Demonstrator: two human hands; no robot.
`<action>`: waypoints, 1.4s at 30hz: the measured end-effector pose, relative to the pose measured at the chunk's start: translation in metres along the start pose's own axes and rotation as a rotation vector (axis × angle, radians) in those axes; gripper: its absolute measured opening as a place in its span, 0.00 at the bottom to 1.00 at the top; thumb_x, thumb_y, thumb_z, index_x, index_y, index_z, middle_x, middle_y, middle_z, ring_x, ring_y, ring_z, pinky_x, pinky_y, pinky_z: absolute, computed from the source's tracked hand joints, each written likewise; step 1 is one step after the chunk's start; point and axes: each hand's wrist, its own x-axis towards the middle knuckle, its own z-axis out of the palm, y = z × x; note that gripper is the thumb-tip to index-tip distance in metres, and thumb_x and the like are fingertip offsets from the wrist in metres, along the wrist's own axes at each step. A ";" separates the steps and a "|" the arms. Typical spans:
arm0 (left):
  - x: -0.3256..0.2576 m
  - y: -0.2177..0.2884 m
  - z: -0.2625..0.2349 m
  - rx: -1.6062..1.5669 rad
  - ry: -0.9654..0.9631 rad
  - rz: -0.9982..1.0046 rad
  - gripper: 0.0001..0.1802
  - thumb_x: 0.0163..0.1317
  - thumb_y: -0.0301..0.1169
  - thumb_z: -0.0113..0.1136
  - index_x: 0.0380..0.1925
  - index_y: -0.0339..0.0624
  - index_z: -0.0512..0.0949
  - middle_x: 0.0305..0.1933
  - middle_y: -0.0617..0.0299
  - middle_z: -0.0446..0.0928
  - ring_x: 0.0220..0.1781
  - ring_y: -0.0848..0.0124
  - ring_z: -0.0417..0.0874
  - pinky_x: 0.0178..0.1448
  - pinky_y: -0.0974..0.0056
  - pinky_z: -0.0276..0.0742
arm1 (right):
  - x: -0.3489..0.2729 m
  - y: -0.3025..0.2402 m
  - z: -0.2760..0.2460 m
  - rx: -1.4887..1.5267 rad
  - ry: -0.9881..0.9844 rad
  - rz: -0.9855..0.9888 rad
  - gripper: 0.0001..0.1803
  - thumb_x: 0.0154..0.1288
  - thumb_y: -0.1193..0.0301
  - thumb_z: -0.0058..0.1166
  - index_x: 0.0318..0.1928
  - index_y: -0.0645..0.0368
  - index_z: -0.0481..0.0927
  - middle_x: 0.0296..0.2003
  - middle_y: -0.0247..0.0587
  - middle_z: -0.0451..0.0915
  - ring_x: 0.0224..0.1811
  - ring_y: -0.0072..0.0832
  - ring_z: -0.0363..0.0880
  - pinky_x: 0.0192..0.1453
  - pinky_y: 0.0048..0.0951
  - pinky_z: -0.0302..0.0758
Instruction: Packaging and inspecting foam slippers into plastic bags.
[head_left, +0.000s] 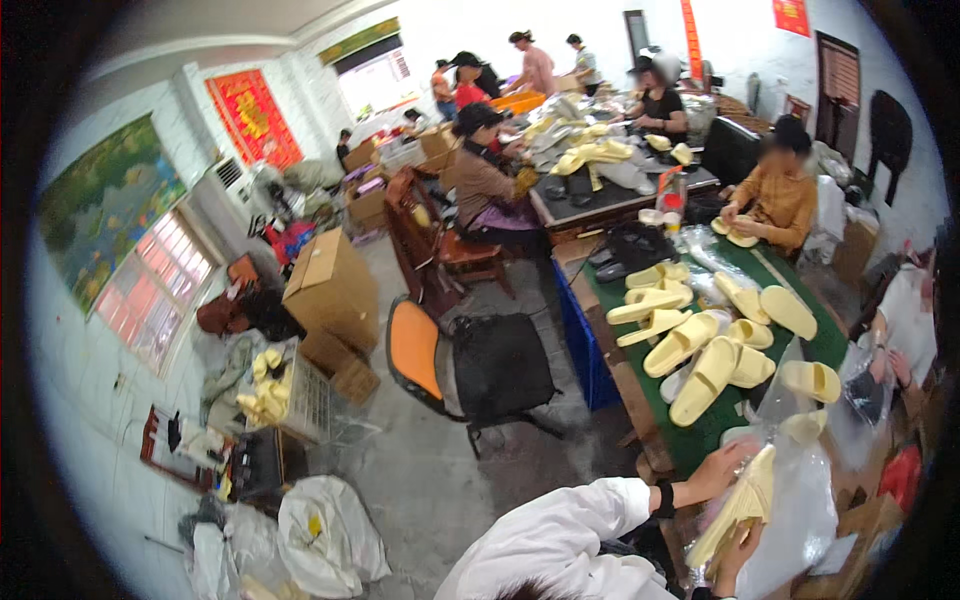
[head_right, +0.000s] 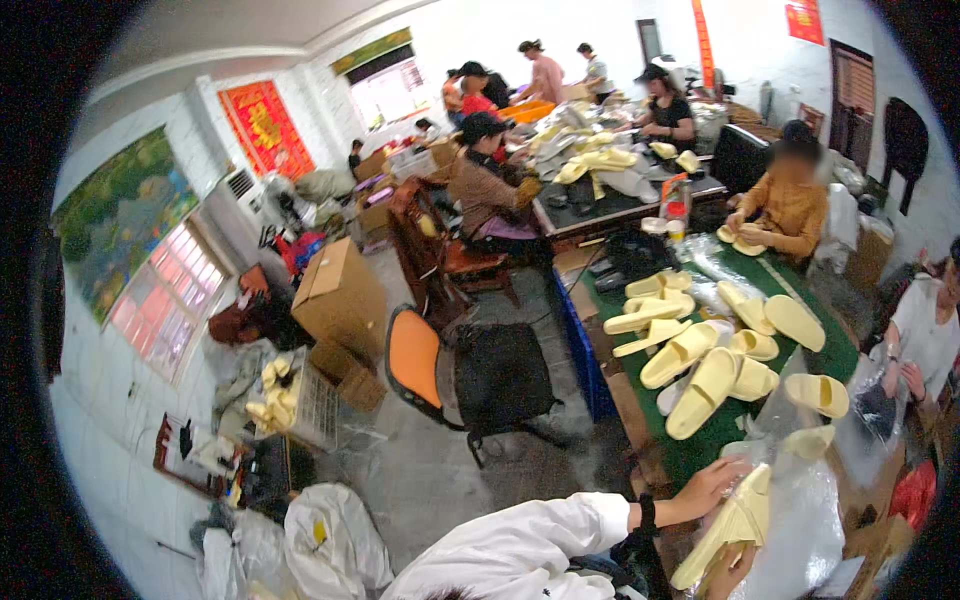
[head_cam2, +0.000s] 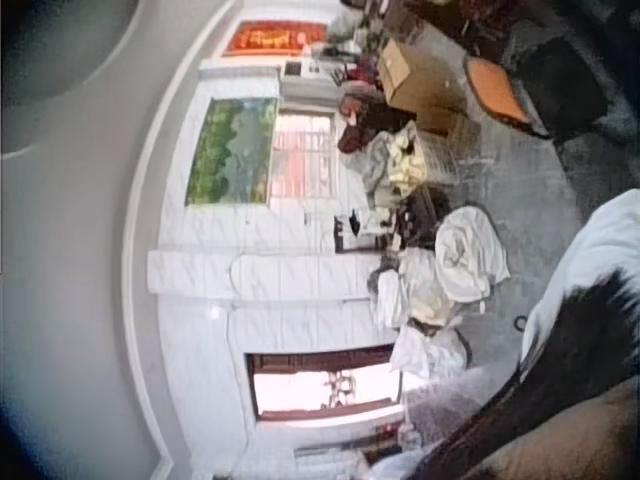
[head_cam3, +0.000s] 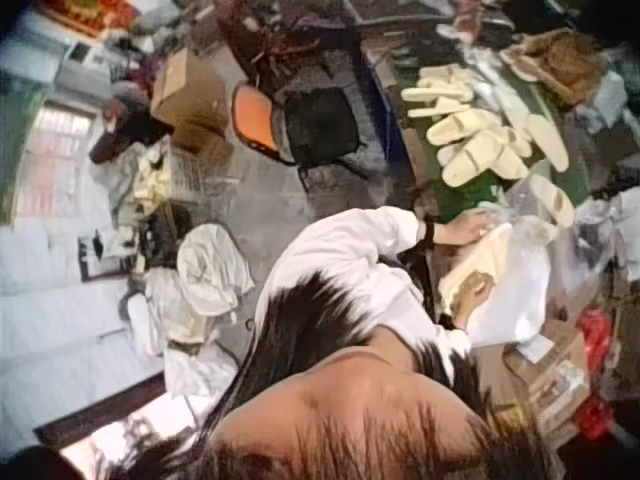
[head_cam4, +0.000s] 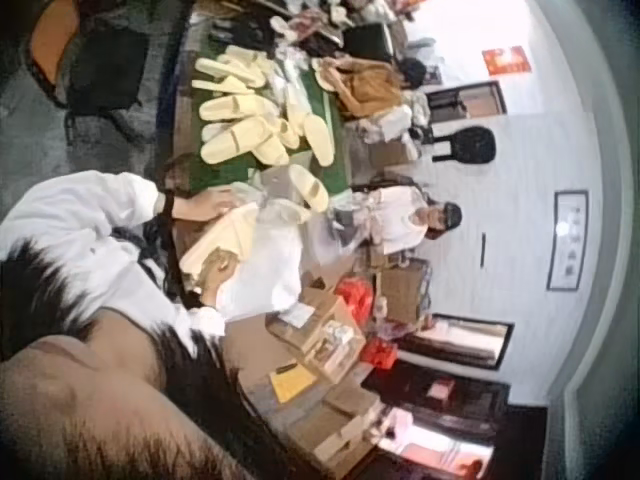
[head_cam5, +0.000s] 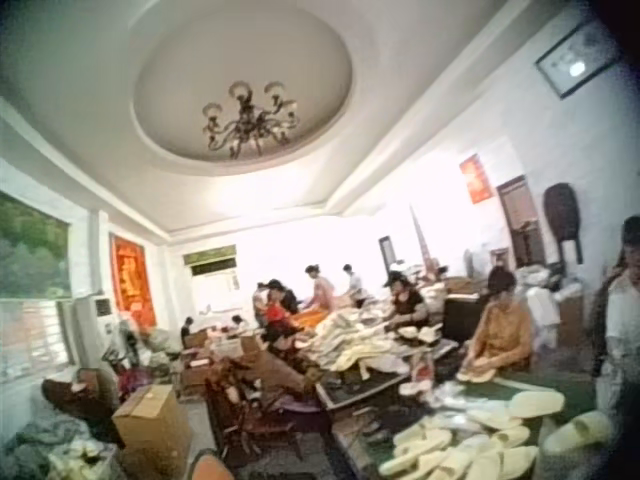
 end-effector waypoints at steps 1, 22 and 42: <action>0.001 -0.014 0.005 0.100 0.041 0.041 0.26 0.51 0.13 0.44 0.51 0.43 0.72 0.57 0.52 0.68 0.60 0.51 0.68 0.58 0.60 0.70 | -0.006 -0.005 -0.001 0.040 -0.012 0.073 0.27 0.67 0.66 0.47 0.60 0.73 0.62 0.61 0.55 0.62 0.65 0.41 0.57 0.69 0.36 0.51; 0.070 -0.046 -0.001 0.289 -0.196 0.232 0.19 0.60 0.24 0.51 0.52 0.47 0.74 0.48 0.50 0.71 0.45 0.55 0.76 0.46 0.61 0.74 | 0.037 -0.087 0.045 -0.143 0.193 0.031 0.18 0.57 0.75 0.50 0.50 0.61 0.75 0.29 0.47 0.72 0.32 0.36 0.71 0.36 0.32 0.69; 0.054 -0.019 0.032 -0.128 -0.755 0.450 0.17 0.59 0.18 0.49 0.48 0.40 0.76 0.63 0.38 0.61 0.62 0.48 0.68 0.58 0.60 0.70 | 0.007 -0.103 0.041 0.192 0.983 0.415 0.05 0.56 0.74 0.49 0.31 0.63 0.74 0.25 0.43 0.74 0.29 0.31 0.73 0.33 0.31 0.69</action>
